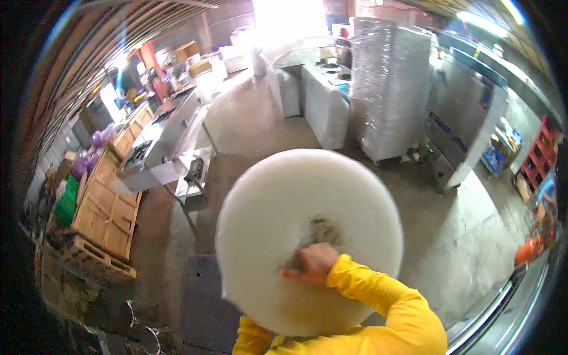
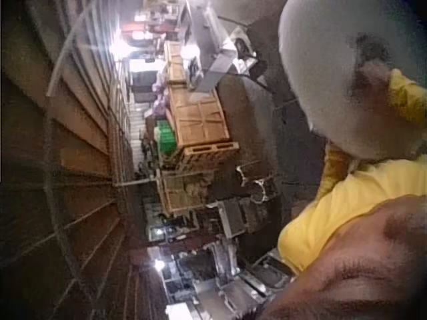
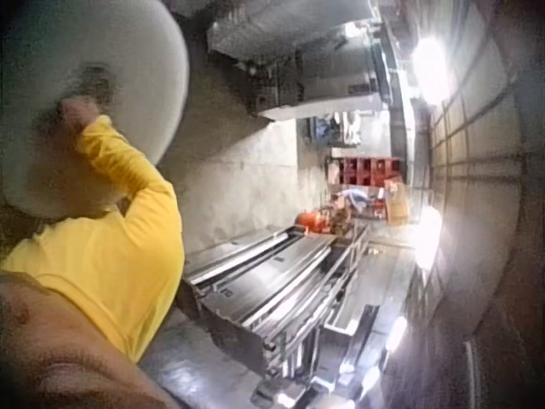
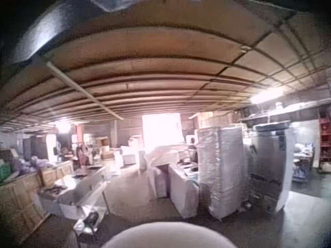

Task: The person wraps a stainless steel commercial kitchen appliance with bubble wrap. They unroll the bubble wrap, cut it to size with a box cutter, and secure it with packing tape.

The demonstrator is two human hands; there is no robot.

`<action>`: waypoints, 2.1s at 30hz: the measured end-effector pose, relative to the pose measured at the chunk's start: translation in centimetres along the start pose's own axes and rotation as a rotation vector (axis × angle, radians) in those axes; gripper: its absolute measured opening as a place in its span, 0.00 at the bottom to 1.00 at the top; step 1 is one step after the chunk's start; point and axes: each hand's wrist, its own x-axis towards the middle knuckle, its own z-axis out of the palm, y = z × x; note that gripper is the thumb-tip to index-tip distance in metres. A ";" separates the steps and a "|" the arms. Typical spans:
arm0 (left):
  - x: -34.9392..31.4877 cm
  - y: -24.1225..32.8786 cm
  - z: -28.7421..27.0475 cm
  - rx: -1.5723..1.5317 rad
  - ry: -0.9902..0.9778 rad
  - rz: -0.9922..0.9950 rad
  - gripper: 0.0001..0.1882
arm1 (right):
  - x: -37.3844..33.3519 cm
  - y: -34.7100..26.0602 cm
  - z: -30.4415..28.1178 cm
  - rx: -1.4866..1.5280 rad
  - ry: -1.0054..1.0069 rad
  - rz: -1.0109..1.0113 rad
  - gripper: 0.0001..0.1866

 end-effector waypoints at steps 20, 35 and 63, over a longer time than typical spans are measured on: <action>40.3 1.0 17.5 1.112 -0.594 0.259 0.57 | 26.8 26.1 1.2 -0.077 0.278 0.896 0.46; 58.3 -8.4 28.6 0.117 -0.556 -1.053 0.24 | 32.2 24.6 -3.4 0.045 0.155 0.967 0.44; 91.0 22.5 9.0 1.089 -0.154 0.139 0.09 | 82.4 29.3 -13.3 0.079 0.323 0.776 0.29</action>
